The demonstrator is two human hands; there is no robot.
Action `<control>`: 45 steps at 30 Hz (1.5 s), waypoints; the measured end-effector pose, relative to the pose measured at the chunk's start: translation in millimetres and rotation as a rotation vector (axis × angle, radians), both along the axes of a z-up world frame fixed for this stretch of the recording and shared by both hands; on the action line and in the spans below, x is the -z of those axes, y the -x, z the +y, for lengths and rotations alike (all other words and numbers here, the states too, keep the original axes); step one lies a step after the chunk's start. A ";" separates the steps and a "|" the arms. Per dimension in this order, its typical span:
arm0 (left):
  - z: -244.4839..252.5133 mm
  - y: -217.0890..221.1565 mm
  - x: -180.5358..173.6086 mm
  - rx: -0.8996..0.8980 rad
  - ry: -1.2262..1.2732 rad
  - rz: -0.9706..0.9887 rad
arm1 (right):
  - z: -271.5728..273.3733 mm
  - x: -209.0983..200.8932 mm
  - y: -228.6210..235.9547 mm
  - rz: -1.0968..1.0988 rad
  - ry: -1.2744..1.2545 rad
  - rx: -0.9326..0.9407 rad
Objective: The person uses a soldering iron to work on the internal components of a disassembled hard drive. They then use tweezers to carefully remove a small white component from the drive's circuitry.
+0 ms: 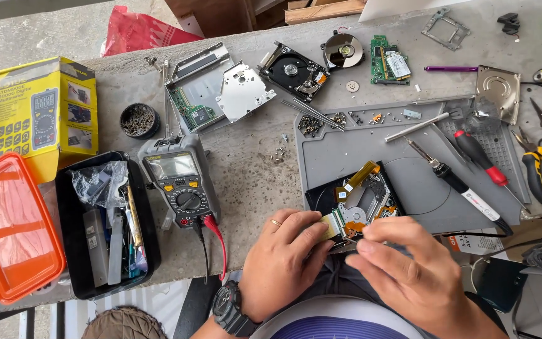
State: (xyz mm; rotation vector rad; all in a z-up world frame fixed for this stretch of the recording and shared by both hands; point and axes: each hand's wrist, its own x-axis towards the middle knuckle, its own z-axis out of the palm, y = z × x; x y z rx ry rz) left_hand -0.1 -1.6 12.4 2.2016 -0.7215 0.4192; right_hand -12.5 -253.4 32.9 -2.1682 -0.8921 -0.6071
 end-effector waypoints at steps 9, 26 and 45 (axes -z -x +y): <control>0.1 0.9 -1.1 0.008 -0.002 0.014 | -6.3 -42.5 -28.9 0.289 -0.176 -0.314; -0.1 0.1 -0.2 0.006 0.009 -0.001 | -6.6 -22.9 -14.8 0.335 -0.257 -0.098; 0.8 1.3 4.0 0.011 0.001 0.017 | 14.6 -10.5 -20.0 0.236 -0.054 -0.011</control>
